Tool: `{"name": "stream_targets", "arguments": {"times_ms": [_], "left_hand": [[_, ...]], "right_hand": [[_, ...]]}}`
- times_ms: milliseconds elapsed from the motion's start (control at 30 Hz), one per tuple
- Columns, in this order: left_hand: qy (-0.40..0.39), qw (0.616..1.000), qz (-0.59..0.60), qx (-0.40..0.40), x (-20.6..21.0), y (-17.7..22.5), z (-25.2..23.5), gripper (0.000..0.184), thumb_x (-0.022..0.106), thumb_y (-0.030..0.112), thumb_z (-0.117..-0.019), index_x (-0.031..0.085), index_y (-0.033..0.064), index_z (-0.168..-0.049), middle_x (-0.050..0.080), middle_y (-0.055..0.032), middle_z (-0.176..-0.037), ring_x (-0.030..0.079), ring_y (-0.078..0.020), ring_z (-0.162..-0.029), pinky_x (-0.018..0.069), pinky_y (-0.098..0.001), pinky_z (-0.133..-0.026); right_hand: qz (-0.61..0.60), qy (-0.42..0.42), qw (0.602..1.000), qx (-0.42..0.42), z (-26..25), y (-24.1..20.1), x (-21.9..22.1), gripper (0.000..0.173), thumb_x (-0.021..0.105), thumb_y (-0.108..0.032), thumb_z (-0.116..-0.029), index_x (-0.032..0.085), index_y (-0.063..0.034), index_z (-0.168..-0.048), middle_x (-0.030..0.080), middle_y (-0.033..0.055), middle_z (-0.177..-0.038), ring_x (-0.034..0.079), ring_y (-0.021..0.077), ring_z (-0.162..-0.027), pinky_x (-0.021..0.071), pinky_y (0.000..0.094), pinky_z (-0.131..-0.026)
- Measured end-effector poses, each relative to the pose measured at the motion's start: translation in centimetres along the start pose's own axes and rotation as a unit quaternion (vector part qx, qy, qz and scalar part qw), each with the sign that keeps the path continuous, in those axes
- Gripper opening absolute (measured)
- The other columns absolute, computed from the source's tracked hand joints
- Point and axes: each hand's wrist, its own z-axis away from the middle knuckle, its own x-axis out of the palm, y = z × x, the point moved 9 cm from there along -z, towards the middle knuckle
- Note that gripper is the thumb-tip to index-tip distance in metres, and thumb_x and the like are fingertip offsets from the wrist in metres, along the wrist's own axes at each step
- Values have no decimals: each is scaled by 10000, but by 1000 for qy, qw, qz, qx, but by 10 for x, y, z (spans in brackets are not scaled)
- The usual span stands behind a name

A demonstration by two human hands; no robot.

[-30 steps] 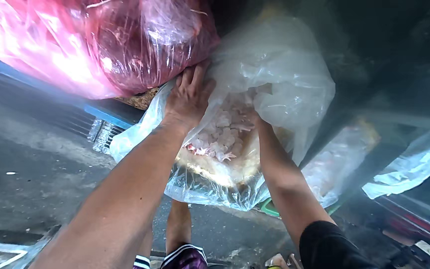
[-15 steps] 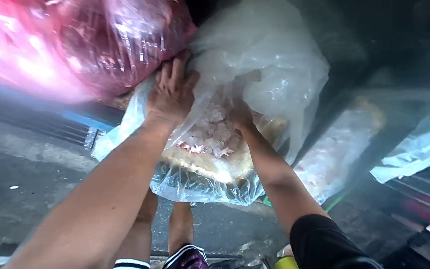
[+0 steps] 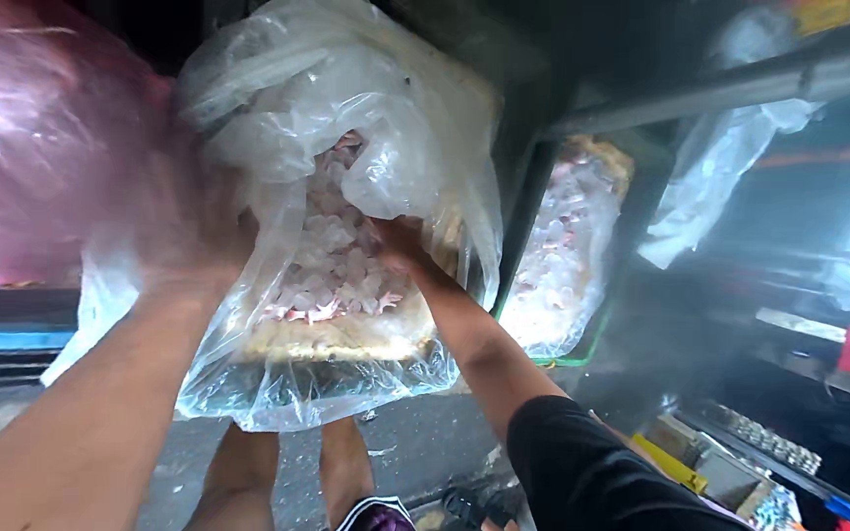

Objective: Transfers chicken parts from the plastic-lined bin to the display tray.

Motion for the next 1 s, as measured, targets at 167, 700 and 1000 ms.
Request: {"name": "stream_targets", "arguments": {"times_ms": [167, 700, 1000], "left_hand": [[10, 1000, -14, 2, 3, -6, -2, 368, 661, 221, -924, 644, 116, -1276, 341, -242, -1592, 393, -531, -1383, 403, -649, -1058], [20, 999, -27, 1, 8, -15, -3, 369, 642, 248, -939, 653, 148, -1294, 351, -187, -1606, 450, -480, -1353, 452, -613, -1016], [15, 999, -35, 5, 11, -18, -4, 341, 628, 266, -947, 657, 170, -1273, 342, -176, -1609, 440, -459, -1367, 451, -594, -1029]], "right_hand": [[-30, -46, 997, 48, -16, 4, 14, 915, 828, -496, -769, 433, -290, -1567, 447, 165, -1582, 391, 412, -1462, 319, 742, -1117], [-176, -88, 971, 135, 103, -26, 63, 629, 717, -415, -909, 595, -36, -1396, 610, 212, -1390, 559, 350, -1327, 442, 564, -1126], [-229, 33, 953, 197, 58, 0, -5, 538, 766, -371, -900, 651, -12, -1283, 690, 253, -1167, 680, 410, -1058, 541, 634, -917]]}}
